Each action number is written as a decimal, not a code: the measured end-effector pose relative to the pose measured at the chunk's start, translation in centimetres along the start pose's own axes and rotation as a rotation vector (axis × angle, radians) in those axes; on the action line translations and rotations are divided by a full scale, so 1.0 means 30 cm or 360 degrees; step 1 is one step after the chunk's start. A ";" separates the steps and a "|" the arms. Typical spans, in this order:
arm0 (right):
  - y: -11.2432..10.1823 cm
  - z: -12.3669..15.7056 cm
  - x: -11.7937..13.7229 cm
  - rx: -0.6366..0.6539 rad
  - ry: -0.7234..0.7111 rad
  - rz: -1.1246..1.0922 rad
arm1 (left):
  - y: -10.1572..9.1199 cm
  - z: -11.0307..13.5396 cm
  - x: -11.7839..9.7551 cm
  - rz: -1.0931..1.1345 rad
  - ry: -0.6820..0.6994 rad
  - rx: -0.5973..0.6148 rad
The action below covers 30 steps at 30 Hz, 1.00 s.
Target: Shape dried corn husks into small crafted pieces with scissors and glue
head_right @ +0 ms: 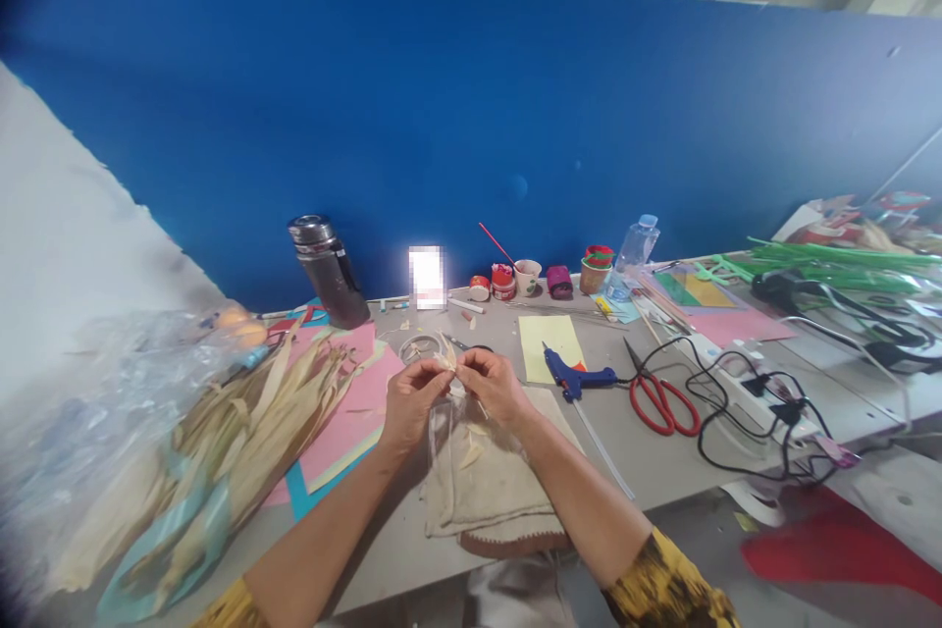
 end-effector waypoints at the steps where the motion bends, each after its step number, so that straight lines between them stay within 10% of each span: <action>1: -0.001 0.001 0.000 0.0025 0.0014 -0.0036 | -0.001 -0.001 -0.001 -0.0007 0.0008 0.0007; 30: -0.048 -0.006 -0.042 0.0233 0.0490 -0.0800 | -0.013 0.000 -0.009 0.0145 -0.0057 0.0489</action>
Point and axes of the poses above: each hand's wrist, its own z-axis away from the middle knuckle, its own y-axis out of the palm, x = y × z, the point moved 1 cm from there along -z, towards the middle knuckle, and after that the axes turned 14 degrees about -y, right-handed, at the moved point
